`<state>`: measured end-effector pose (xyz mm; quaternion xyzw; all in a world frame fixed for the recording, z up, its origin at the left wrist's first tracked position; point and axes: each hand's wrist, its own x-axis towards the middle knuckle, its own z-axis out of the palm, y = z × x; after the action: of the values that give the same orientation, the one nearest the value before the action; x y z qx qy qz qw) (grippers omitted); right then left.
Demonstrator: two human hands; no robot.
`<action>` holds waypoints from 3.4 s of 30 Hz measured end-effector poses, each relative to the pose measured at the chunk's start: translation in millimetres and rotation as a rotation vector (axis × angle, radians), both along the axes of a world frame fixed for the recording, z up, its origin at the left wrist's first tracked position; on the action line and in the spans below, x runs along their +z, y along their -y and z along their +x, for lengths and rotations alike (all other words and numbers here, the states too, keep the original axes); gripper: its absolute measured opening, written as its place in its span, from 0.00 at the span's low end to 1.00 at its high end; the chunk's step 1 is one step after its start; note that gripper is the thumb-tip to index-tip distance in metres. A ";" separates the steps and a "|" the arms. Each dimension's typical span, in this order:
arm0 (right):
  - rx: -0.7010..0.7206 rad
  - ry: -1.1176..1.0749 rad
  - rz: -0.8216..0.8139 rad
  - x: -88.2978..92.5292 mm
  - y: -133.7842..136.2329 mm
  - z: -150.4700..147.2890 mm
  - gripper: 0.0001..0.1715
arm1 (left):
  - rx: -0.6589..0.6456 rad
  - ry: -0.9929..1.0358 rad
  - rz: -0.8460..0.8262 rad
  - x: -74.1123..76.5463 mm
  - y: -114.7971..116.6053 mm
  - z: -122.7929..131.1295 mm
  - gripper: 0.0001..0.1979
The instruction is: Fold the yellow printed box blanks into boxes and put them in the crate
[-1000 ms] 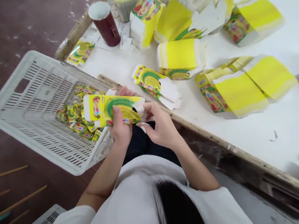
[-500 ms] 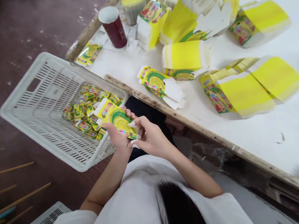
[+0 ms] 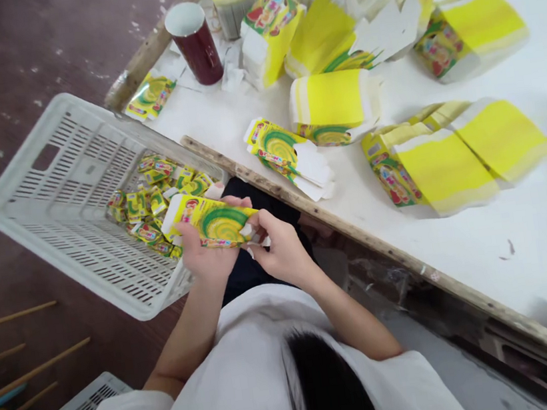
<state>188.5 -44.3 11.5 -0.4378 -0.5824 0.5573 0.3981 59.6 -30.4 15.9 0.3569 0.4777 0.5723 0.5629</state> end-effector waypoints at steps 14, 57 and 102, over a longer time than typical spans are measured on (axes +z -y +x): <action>-0.103 0.130 0.127 -6.3 0.3 16.2 0.11 | 0.164 -0.007 0.051 -23.3 8.6 0.6 0.33; -0.101 0.332 0.458 -28.7 -2.6 15.7 0.38 | -0.219 -1.035 0.309 -31.6 26.2 -20.0 0.39; -0.373 0.612 0.235 -1.0 -69.8 38.7 0.16 | 0.034 0.259 -0.129 -22.8 4.1 -4.0 0.35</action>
<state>227.2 25.6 10.5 -0.6338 -0.6448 0.2479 0.3480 55.7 -34.4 -7.0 0.2350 0.4428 0.5914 0.6317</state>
